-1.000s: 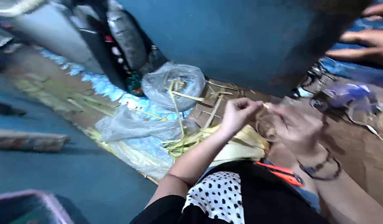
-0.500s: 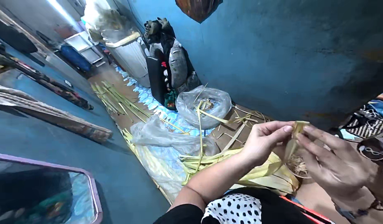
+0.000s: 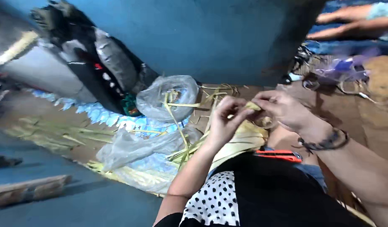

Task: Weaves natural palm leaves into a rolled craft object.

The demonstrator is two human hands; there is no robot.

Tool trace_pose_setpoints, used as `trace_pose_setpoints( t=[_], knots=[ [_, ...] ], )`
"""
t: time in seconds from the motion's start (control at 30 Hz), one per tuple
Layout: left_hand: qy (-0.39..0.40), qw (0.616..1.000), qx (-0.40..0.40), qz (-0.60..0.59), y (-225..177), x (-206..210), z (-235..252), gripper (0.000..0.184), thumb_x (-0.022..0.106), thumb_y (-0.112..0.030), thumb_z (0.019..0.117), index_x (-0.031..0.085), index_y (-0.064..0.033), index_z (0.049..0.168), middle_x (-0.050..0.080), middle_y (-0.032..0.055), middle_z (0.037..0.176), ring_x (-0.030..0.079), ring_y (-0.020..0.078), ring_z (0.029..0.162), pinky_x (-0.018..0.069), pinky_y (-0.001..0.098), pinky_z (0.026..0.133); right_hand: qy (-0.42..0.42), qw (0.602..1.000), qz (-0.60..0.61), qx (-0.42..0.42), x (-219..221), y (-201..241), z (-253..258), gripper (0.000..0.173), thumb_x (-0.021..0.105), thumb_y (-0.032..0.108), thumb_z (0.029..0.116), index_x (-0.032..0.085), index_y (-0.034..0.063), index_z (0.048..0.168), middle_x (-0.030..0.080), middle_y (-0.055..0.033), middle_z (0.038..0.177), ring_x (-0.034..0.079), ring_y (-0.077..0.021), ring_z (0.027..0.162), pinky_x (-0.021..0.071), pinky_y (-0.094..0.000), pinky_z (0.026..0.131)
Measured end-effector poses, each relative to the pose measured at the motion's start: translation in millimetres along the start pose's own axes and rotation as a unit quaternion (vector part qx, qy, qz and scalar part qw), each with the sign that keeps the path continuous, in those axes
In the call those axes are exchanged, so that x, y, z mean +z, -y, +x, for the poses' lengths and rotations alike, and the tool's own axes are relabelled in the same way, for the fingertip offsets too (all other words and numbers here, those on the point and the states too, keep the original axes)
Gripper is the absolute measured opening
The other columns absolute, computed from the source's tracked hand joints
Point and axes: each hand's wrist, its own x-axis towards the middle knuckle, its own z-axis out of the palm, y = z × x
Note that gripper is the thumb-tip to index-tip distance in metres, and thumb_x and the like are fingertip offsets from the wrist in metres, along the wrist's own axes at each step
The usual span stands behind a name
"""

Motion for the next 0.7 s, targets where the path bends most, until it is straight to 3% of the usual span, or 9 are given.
trace_pose_setpoints(
  t=[0.07, 0.13, 0.27, 0.33, 0.4, 0.47, 0.57, 0.7],
  knots=[
    [0.039, 0.998, -0.036, 0.026, 0.8, -4.8, 0.6, 0.024, 0.073, -0.005, 0.0917, 0.067, 0.0010, 0.114, 0.063, 0.0073, 0.103, 0.064, 0.0103, 0.084, 0.0590, 0.0256, 0.073, 0.024, 1.000, -0.001, 0.010, -3.4, -0.8, -0.5, 0.026, 0.051, 0.018, 0.1070, 0.074, 0.0078, 0.099, 0.074, 0.0023, 0.084, 0.072, -0.0072, 0.075, 0.0634, -0.0259, 0.072],
    [0.085, 0.994, -0.060, 0.031, 0.5, -7.8, -0.1, 0.034, 0.072, -0.001, 0.0921, 0.066, 0.0010, 0.125, 0.062, 0.0096, 0.110, 0.067, 0.0122, 0.090, 0.0613, 0.0263, 0.076, -0.011, 1.000, 0.006, -0.008, -12.4, -6.7, 2.1, 0.014, 0.061, 0.011, 0.1013, 0.073, 0.0069, 0.097, 0.074, 0.0041, 0.084, 0.072, -0.0062, 0.074, 0.0638, -0.0262, 0.070],
    [0.055, 0.997, -0.057, 0.001, 8.8, -0.7, -1.3, 0.019, 0.071, -0.002, 0.0933, 0.068, 0.0025, 0.112, 0.063, 0.0087, 0.103, 0.067, 0.0119, 0.086, 0.0617, 0.0268, 0.075, -0.022, 0.996, 0.063, 0.052, -12.0, -11.0, 3.1, 0.005, 0.056, 0.006, 0.1041, 0.060, 0.0046, 0.103, 0.072, -0.0029, 0.081, 0.072, -0.0112, 0.065, 0.0635, -0.0274, 0.061],
    [0.054, 0.997, -0.059, 0.021, 12.7, 0.8, -0.8, 0.018, 0.072, -0.004, 0.0934, 0.067, 0.0029, 0.109, 0.061, 0.0086, 0.100, 0.066, 0.0124, 0.086, 0.0618, 0.0271, 0.075, 0.031, 0.997, 0.028, 0.061, -12.1, -12.6, 1.2, 0.017, 0.051, 0.014, 0.1077, 0.063, 0.0046, 0.100, 0.072, -0.0023, 0.083, 0.073, -0.0113, 0.071, 0.0646, -0.0289, 0.067],
    [0.075, 0.993, -0.067, 0.058, 16.3, 0.0, -2.1, 0.027, 0.075, -0.004, 0.0908, 0.066, 0.0023, 0.115, 0.061, 0.0102, 0.104, 0.067, 0.0139, 0.089, 0.0626, 0.0285, 0.076, 0.049, 0.998, -0.037, 0.025, -17.5, -16.8, 0.3, 0.023, 0.054, 0.020, 0.1060, 0.070, 0.0065, 0.098, 0.070, 0.0017, 0.084, 0.071, -0.0078, 0.076, 0.0638, -0.0275, 0.071],
    [0.091, 0.991, -0.070, 0.066, 17.9, 0.0, -3.2, 0.032, 0.075, 0.000, 0.0892, 0.066, 0.0021, 0.120, 0.061, 0.0110, 0.107, 0.068, 0.0142, 0.091, 0.0630, 0.0286, 0.078, 0.003, 1.000, -0.022, 0.007, -20.1, -22.1, 1.3, 0.016, 0.058, 0.014, 0.1039, 0.071, 0.0043, 0.099, 0.070, 0.0016, 0.081, 0.070, -0.0069, 0.069, 0.0631, -0.0257, 0.065],
    [0.049, 0.997, -0.042, 0.038, 23.2, 7.8, -2.4, 0.014, 0.072, -0.001, 0.0919, 0.069, 0.0043, 0.104, 0.060, 0.0089, 0.099, 0.065, 0.0105, 0.088, 0.0606, 0.0236, 0.075, -0.030, 0.998, 0.030, 0.042, -13.3, -26.0, 1.6, 0.005, 0.055, 0.010, 0.1053, 0.059, 0.0056, 0.105, 0.070, -0.0016, 0.076, 0.068, -0.0085, 0.059, 0.0602, -0.0238, 0.056],
    [0.045, 0.997, -0.043, 0.044, 25.3, 9.6, -2.7, 0.025, 0.075, -0.004, 0.0908, 0.066, 0.0061, 0.112, 0.055, 0.0113, 0.108, 0.064, 0.0126, 0.098, 0.0611, 0.0242, 0.080, -0.012, 1.000, -0.026, 0.011, -8.8, -31.1, -6.5, 0.025, 0.046, 0.022, 0.1097, 0.065, 0.0078, 0.102, 0.068, 0.0022, 0.085, 0.071, -0.0076, 0.075, 0.0638, -0.0267, 0.070]
  ],
)
